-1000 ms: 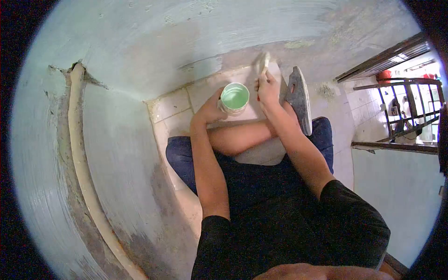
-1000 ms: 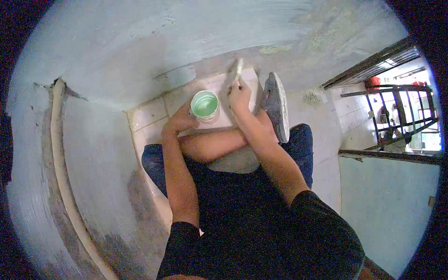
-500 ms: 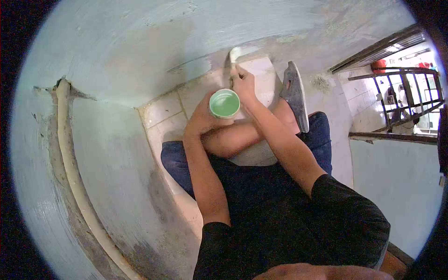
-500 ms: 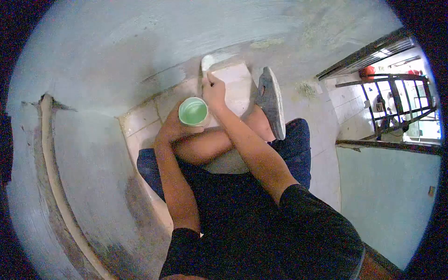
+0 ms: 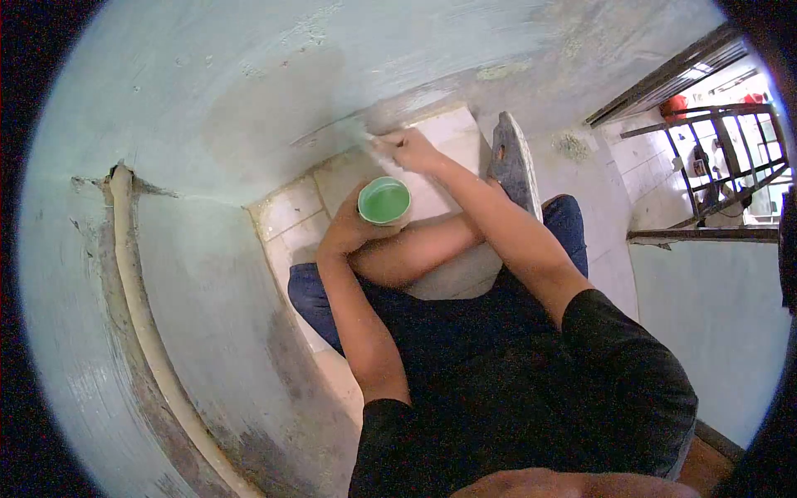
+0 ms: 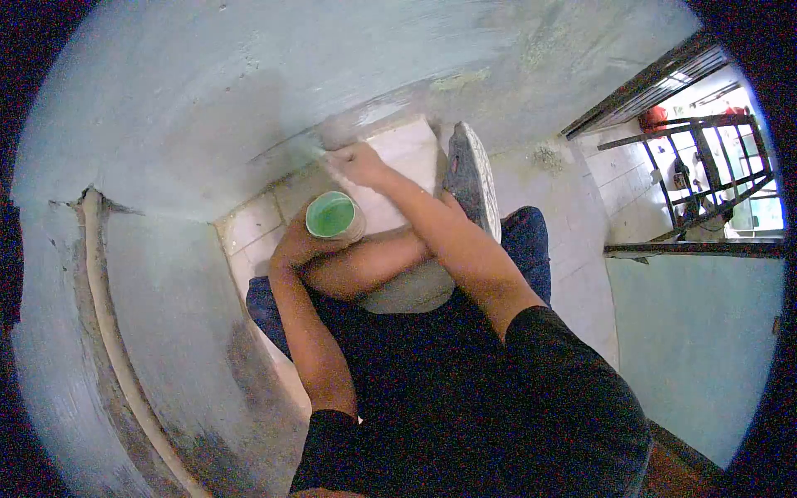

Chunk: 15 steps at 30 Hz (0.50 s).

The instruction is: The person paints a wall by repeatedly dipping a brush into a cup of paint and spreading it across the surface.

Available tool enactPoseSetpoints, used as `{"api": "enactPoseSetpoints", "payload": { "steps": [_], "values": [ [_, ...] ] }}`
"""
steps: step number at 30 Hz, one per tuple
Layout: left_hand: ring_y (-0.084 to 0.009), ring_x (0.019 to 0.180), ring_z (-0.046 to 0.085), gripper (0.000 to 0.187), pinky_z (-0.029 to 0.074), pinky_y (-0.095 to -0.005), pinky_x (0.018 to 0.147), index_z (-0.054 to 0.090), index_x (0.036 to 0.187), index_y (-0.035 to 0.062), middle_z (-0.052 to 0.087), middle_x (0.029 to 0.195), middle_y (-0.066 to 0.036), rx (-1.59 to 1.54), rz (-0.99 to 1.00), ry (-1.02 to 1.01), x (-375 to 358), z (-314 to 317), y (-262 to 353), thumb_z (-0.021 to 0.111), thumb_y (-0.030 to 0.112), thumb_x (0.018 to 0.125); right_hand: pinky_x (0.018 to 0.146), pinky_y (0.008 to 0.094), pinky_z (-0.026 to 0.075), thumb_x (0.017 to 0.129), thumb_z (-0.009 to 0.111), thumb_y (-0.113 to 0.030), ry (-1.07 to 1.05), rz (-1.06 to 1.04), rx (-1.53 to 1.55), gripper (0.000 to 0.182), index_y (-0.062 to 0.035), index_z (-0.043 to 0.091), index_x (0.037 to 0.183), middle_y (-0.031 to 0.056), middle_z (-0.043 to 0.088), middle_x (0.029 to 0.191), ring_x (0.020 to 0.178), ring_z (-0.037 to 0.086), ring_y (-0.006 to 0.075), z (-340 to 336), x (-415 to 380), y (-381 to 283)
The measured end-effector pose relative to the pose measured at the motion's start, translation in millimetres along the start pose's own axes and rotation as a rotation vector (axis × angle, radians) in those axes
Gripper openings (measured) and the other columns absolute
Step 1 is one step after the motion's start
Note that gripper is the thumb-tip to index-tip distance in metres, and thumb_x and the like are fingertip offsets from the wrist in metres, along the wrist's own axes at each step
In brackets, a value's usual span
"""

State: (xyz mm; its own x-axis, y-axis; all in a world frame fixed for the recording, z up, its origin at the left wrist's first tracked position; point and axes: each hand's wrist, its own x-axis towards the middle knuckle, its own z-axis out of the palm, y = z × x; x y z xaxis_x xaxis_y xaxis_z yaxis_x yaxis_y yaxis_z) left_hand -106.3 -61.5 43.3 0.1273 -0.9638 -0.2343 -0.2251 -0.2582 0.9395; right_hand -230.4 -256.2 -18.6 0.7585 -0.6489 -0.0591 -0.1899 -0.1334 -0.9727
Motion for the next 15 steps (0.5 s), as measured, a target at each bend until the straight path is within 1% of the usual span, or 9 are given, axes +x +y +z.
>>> {"api": "enactPoseSetpoints", "payload": {
  "steps": [1, 4, 5, 6, 9, 11, 12, 14, 15],
  "values": [
    [-0.0225, 0.123, 0.06, 0.09, 0.045, -0.0368, 0.108, 0.056, 0.14, 0.0099, 0.066, 0.13, -0.006, 0.004, 0.003, 0.002, -0.2, -1.0, -2.4, 0.098, 0.017, 0.06, 0.06, 0.0265, 0.045, 0.097, 0.072, -0.024, 0.049, 0.081, -0.025, 0.026, -0.0044, 0.078, 0.114, -0.0031, 0.065, 0.079, 0.067, 0.053, 0.0065, -5.3, 5.0, -1.9],
    [-0.022, 0.122, 0.06, 0.085, 0.045, -0.0368, 0.108, 0.058, 0.136, 0.0107, 0.067, 0.129, -0.005, -0.016, 0.076, 0.014, 0.3, -1.0, -9.2, 0.098, 0.018, 0.061, 0.059, 0.0265, 0.045, 0.097, 0.073, -0.026, 0.148, 0.004, -0.017, 0.028, -0.004, 0.078, 0.114, -0.003, 0.064, 0.076, 0.065, 0.051, 0.0068, -25.3, 6.8, 21.0],
    [-0.0218, 0.121, 0.06, 0.083, 0.045, -0.0368, 0.107, 0.059, 0.135, 0.0111, 0.067, 0.128, -0.005, -0.021, 0.054, 0.006, -1.3, -0.9, -3.3, 0.097, 0.017, 0.061, 0.059, 0.0264, 0.044, 0.098, 0.073, -0.026, 0.152, 0.105, -0.007, 0.029, -0.0032, 0.078, 0.115, -0.0026, 0.063, 0.076, 0.065, 0.051, 0.0068, -37.7, 1.8, 26.7],
    [-0.0215, 0.121, 0.06, 0.082, 0.046, -0.0368, 0.107, 0.06, 0.133, 0.0114, 0.067, 0.128, -0.004, -0.025, 0.033, -0.003, -1.8, -0.3, 0.9, 0.097, 0.017, 0.061, 0.059, 0.0264, 0.044, 0.098, 0.073, -0.026, 0.151, 0.107, -0.009, 0.029, -0.0032, 0.078, 0.115, -0.0026, 0.063, 0.076, 0.065, 0.051, 0.0068, -49.9, -2.8, 31.1],
    [-0.0211, 0.12, 0.06, 0.082, 0.046, -0.0366, 0.106, 0.06, 0.133, 0.0116, 0.067, 0.128, -0.003, 0.01, 0.017, 0.018, -1.7, 1.0, -3.3, 0.097, 0.015, 0.06, 0.061, 0.0292, 0.045, 0.093, 0.075, -0.026, 0.288, 0.191, -0.008, 0.024, -0.0072, 0.08, 0.107, -0.0001, 0.069, 0.074, 0.066, 0.056, 0.0088, -86.0, -17.6, 38.4],
    [-0.0211, 0.12, 0.06, 0.082, 0.046, -0.0366, 0.106, 0.06, 0.133, 0.0116, 0.067, 0.127, -0.003, -0.029, 0.018, -0.006, -1.3, 0.0, -3.3, 0.097, 0.014, 0.059, 0.059, 0.0272, 0.043, 0.098, 0.073, -0.026, 0.397, 0.207, -0.03, 0.03, -0.0014, 0.077, 0.115, -0.0025, 0.062, 0.076, 0.065, 0.051, 0.0085, -108.8, -31.8, 26.9],
    [-0.0212, 0.12, 0.061, 0.083, 0.046, -0.0366, 0.106, 0.06, 0.132, 0.0116, 0.068, 0.126, -0.003, -0.067, 0.022, -0.023, -0.5, -0.1, -2.5, 0.097, 0.013, 0.058, 0.059, 0.0272, 0.043, 0.098, 0.073, -0.026, 0.401, 0.209, -0.031, 0.03, -0.0014, 0.077, 0.115, -0.0025, 0.062, 0.076, 0.065, 0.051, 0.0085, -116.0, -36.2, 34.9],
    [-0.021, 0.12, 0.06, 0.083, 0.045, -0.0366, 0.107, 0.06, 0.132, 0.0116, 0.068, 0.126, -0.003, -0.057, 0.02, -0.028, 1.6, 0.0, -0.9, 0.097, 0.013, 0.058, 0.06, 0.0278, 0.044, 0.098, 0.073, -0.027, 0.547, 0.21, -0.159, 0.031, -0.0011, 0.077, 0.115, -0.0029, 0.062, 0.075, 0.065, 0.052, 0.0091, -125.0, -37.4, 53.6],
    [-0.0208, 0.12, 0.06, 0.084, 0.045, -0.0367, 0.107, 0.06, 0.132, 0.0116, 0.067, 0.126, -0.003, -0.048, 0.015, -0.029, 2.0, -0.5, -0.2, 0.097, 0.012, 0.057, 0.06, 0.0278, 0.044, 0.098, 0.073, -0.027, 0.548, 0.208, -0.162, 0.031, -0.0011, 0.077, 0.115, -0.0029, 0.062, 0.075, 0.065, 0.052, 0.0091, -118.5, -46.7, 39.8]
  ]
}}
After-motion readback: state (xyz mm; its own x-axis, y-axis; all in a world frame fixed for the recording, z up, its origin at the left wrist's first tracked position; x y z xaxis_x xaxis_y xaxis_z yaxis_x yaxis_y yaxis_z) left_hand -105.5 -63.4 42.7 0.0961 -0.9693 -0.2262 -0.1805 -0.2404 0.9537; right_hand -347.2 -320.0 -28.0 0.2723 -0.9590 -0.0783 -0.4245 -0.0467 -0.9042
